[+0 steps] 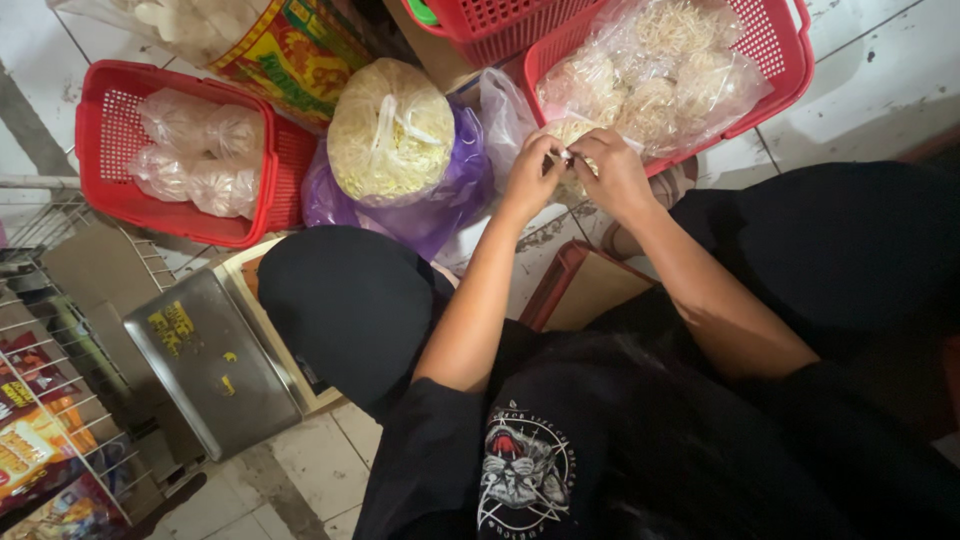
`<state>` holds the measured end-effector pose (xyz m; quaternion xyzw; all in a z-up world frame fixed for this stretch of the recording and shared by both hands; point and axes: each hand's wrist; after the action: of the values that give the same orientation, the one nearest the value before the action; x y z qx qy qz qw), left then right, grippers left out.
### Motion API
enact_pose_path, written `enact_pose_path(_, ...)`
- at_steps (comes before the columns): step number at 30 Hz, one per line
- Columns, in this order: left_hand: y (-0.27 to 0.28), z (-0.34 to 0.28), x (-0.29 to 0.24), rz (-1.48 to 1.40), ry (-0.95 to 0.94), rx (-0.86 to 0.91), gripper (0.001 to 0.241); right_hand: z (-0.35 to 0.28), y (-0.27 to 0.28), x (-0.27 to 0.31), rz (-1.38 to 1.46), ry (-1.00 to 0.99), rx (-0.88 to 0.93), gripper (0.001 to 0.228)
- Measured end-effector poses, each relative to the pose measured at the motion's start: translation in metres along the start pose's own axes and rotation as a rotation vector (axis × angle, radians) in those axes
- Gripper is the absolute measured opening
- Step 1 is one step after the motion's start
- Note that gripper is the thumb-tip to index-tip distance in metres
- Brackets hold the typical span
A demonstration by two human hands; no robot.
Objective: The person ties several plastic bags containing noodles by hand and places them into a red plastic basket.
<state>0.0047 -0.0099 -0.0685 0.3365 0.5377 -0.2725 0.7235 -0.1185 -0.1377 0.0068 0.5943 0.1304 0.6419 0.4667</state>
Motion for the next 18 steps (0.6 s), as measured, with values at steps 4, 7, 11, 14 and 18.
enact_pose_path(4, -0.005, -0.001, 0.009, 0.078, 0.029, -0.033, 0.019, -0.001, 0.001, 0.006, -0.019, 0.021, -0.026, 0.021)
enact_pose_path(7, -0.007, -0.001, 0.009, 0.108, 0.059, -0.061, 0.017, -0.001, 0.004, 0.012, -0.063, 0.034, -0.033, 0.020)
enact_pose_path(11, -0.012, -0.006, 0.006, 0.049, 0.213, -0.134, 0.013, 0.000, 0.009, 0.021, -0.090, 0.044, 0.005, 0.018)
enact_pose_path(14, -0.013, -0.013, 0.005, 0.081, 0.086, -0.194, 0.014, 0.000, 0.014, 0.031, -0.101, 0.049, 0.019, 0.018)
enact_pose_path(18, -0.014, -0.023, 0.003, 0.062, 0.115, -0.260, 0.012, 0.004, 0.018, 0.045, -0.100, 0.075, 0.059, 0.016)
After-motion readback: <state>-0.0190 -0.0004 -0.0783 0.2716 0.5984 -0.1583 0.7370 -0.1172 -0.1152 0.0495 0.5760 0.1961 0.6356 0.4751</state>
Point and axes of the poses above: each hand's wrist, its own z-axis towards the middle knuckle, its own y-axis out of the back of the hand, x = y × z, and after that the axes turned 7 degrees about -z, right-handed
